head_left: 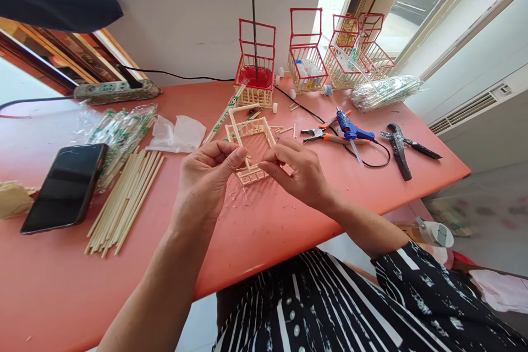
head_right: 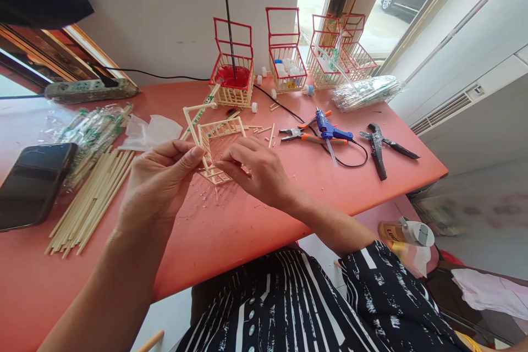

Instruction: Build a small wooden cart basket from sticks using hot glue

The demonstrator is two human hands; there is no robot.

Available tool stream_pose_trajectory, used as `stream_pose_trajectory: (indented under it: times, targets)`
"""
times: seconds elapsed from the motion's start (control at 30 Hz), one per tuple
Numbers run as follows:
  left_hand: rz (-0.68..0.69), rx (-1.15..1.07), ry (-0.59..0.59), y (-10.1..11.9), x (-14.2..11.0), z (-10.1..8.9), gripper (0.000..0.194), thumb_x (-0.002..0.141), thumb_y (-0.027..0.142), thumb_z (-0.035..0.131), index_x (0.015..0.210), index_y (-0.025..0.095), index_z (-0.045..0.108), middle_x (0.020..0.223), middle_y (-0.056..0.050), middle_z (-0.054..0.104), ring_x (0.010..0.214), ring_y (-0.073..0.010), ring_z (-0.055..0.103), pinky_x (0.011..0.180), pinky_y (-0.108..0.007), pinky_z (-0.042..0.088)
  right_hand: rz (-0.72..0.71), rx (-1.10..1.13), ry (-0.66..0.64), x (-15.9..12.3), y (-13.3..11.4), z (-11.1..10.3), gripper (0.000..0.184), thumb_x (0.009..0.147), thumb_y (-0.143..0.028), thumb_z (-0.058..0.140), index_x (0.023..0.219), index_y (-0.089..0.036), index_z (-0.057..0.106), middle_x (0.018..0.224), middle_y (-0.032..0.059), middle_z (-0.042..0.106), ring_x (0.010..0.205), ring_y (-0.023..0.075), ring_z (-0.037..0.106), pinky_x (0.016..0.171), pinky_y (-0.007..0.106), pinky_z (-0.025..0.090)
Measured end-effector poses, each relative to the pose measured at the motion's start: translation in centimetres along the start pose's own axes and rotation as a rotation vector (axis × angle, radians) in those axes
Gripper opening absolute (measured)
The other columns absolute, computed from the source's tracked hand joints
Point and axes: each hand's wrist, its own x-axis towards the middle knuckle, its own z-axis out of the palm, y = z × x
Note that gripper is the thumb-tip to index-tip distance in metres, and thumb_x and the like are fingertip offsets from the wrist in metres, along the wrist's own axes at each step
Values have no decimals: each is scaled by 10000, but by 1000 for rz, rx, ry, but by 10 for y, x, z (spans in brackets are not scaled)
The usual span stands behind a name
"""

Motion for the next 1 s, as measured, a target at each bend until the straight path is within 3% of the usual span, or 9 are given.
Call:
stream_pose_trajectory:
  times: [1.0]
  targets:
    - [8, 10, 6, -1, 1, -1, 310, 652, 394, 979, 726, 203, 746, 673, 16, 646, 638, -113, 588, 644, -255, 495, -7, -13, -27, 0, -1, -2, 291, 1082, -320, 589, 815, -202, 592, 781, 0, 603, 769, 147, 538, 750, 291, 421]
